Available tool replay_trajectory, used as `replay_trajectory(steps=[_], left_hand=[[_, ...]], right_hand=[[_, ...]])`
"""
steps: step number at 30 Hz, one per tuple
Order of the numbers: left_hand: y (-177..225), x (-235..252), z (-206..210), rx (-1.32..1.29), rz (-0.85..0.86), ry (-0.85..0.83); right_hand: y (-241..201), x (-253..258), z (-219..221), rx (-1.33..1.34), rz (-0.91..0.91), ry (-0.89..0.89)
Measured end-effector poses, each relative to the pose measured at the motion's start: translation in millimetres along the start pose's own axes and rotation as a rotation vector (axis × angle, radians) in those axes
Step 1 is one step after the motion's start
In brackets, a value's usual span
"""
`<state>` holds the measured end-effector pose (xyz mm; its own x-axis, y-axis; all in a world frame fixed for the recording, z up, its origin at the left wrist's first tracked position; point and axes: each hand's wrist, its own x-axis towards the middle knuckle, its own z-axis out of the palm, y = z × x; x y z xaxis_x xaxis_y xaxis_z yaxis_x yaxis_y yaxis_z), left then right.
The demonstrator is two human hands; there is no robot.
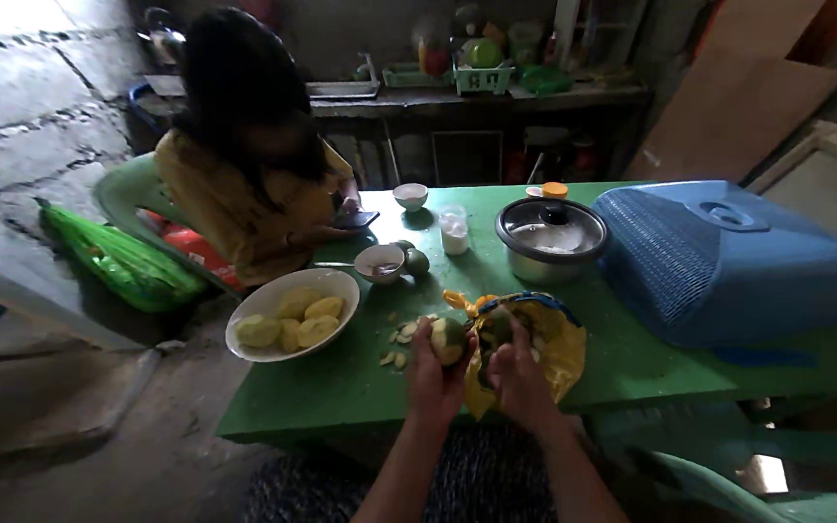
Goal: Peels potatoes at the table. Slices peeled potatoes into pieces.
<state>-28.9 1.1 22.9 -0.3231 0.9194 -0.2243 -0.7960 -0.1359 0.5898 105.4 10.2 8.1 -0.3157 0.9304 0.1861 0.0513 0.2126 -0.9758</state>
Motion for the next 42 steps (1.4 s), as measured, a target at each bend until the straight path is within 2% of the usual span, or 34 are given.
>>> replay_trajectory(steps=[2,5,9,14,20,23,29,32,38,42], left_hand=[[-5.0,5.3,-1.9,0.071,0.096,-0.058],[-11.0,12.2,3.8,0.196,0.216,-0.077],[-15.5,23.0,17.9,0.183,0.202,-0.012],[-22.5,25.9,26.1,0.163,0.203,-0.001],[-27.8,17.7,18.4,0.318,0.321,-0.016],[-26.5,10.3,23.0,0.239,0.304,-0.021],[-28.1,1.3,19.9,0.149,0.289,-0.143],[-29.4,-0.6,15.8,0.166,0.286,-0.174],[-30.8,-8.1,18.0,0.245,0.272,-0.12],[-33.3,-1.7,14.4,0.272,0.284,-0.136]], right_hand=[[-2.7,-7.7,4.3,-0.195,-0.099,-0.011],[1.5,-7.1,8.6,-0.333,-0.145,0.027],[2.2,-0.2,2.3,-0.331,-0.112,0.051],[5.7,0.8,-2.1,-0.389,-0.213,0.051],[-0.3,-6.6,3.2,-0.541,-0.238,0.057],[-6.0,-9.4,3.3,-0.569,-0.188,0.046],[-2.2,-10.1,1.9,-0.675,-0.278,0.133],[-2.4,-12.9,1.5,-0.684,-0.275,0.155],[1.2,-12.5,-0.4,-0.648,-0.273,0.183],[4.8,-10.4,-2.1,-0.639,-0.328,0.218]])
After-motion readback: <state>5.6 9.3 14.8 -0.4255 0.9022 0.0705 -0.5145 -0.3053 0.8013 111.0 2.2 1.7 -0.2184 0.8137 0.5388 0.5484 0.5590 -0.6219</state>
